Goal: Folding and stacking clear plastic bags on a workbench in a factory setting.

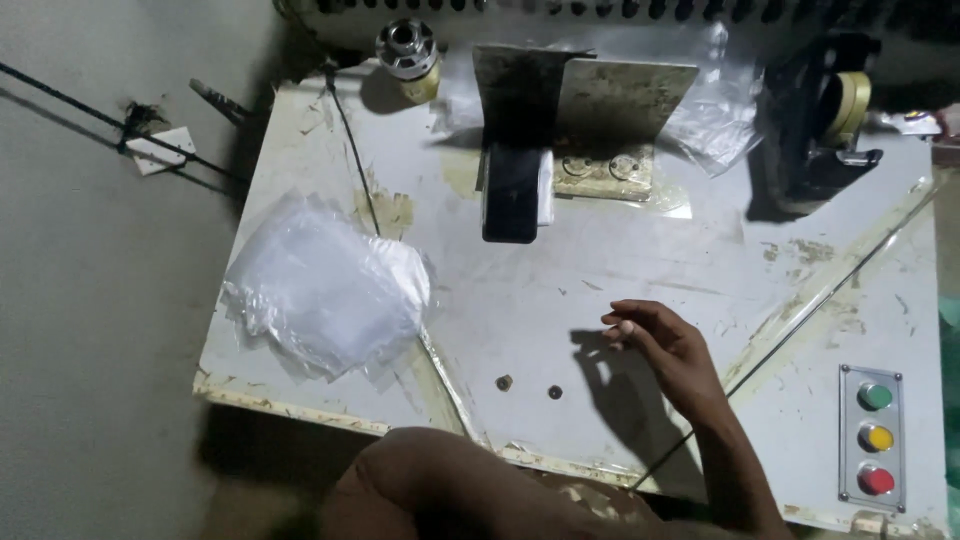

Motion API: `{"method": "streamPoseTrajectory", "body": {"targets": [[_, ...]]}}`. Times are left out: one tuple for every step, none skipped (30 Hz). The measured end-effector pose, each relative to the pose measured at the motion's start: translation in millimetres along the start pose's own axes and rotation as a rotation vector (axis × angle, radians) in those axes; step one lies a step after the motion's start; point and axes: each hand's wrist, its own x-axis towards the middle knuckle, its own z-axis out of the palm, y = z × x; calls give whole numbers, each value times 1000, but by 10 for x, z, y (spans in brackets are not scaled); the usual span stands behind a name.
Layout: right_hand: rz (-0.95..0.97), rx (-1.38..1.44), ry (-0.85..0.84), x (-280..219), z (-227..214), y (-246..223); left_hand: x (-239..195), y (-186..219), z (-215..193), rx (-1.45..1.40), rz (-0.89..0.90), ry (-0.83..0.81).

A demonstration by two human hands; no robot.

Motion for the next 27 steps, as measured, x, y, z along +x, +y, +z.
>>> {"method": "streamPoseTrajectory", "body": {"targets": [[-37,14,50,21,-76,0,21,-109,-186,-3,27,27],[-74,28,100,41,-157,1,60,-178,-374,-7,53,55],[-76,29,112,95,-217,-54,193,-182,-671,-13,75,78],[-173,9,164,146,-281,-112,261,-198,-1002,-19,97,102],[-281,-10,211,241,-335,-182,269,-211,-1375,-16,127,120],[-293,-6,219,368,-402,-288,509,-264,-1868,-11,127,106],[-386,-166,231,465,-462,-378,613,-268,-2391,73,81,290],[-478,-327,241,566,-521,-469,632,-232,-2936,159,35,474],[-482,-323,246,733,-549,-581,676,-155,-3282,163,35,469],[-629,-448,228,900,-578,-697,725,-72,-3627,51,37,650],[-779,-576,215,1067,-615,-828,807,20,-3971,-63,41,824],[-787,-574,226,1246,-613,-931,922,85,-4208,-58,42,811],[-776,-574,192,1409,-617,-1025,1011,126,-4436,-111,24,830],[-765,-575,157,1574,-618,-1119,1101,170,-4669,-164,5,849],[-772,-577,160,1762,-646,-1067,1202,146,-4828,-165,10,842],[-706,-572,156,1952,-670,-1019,1305,126,-4988,-202,26,848],[-643,-566,154,2149,-696,-983,1422,117,-5148,-238,44,851],[-653,-568,157,2144,-578,-642,1534,152,-5092,-238,50,842],[-581,-840,263,2147,-464,-294,1631,171,-5039,-248,77,882],[-499,-1107,372,2162,-353,61,1730,188,-4993,-259,104,922],[-496,-1108,370,2122,-504,-98,1754,201,-4956,-260,103,925],[-500,-842,313,2093,-656,-252,1784,211,-4927,-206,58,985],[-498,-578,250,2090,-810,-414,1814,219,-4907,-153,17,1049],[-496,-581,243,1987,-817,-335,1827,283,-4700,-157,19,1055],[-481,-315,461,1867,-803,-226,1812,356,-4497,-142,13,1026],[-454,-44,673,1744,-798,-112,1803,418,-4292,-127,8,996],[-426,-45,685,1801,-841,57,1790,401,-4343,-125,-21,1007]]}}
